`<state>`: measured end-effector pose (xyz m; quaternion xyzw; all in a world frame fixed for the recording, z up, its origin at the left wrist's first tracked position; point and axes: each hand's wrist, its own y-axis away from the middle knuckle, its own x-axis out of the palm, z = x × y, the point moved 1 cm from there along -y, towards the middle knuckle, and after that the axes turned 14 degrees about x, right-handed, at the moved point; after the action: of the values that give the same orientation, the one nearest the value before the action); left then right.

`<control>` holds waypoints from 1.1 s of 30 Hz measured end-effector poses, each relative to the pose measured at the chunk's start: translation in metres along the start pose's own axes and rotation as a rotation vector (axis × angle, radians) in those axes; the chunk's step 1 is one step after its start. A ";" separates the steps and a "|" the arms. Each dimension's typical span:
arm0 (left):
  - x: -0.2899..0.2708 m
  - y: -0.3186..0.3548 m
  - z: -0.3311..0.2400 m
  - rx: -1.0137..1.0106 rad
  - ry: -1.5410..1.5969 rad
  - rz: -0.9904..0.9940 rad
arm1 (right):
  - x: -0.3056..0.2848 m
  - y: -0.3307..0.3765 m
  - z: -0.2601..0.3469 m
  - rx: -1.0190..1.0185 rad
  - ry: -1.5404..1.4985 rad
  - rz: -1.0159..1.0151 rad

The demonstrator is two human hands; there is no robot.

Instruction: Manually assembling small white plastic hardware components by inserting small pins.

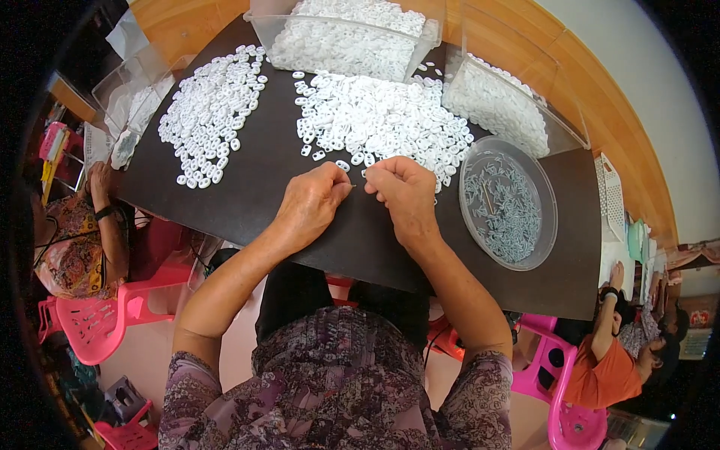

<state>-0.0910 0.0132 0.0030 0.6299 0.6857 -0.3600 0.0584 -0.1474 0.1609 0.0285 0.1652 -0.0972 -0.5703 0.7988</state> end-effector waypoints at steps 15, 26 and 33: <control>-0.003 0.004 0.008 0.242 -0.157 -0.181 | -0.017 0.012 -0.011 -0.183 0.067 0.028; -0.021 0.044 -0.024 -0.343 0.990 -0.296 | 0.026 0.042 -0.020 -0.131 0.003 0.157; -0.027 0.057 -0.028 -0.331 0.989 -0.360 | 0.036 0.049 -0.022 -0.154 0.033 0.155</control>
<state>-0.0239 0.0040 0.0144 0.5791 0.7757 0.0873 -0.2351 -0.0855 0.1449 0.0255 0.1045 -0.0524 -0.5097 0.8524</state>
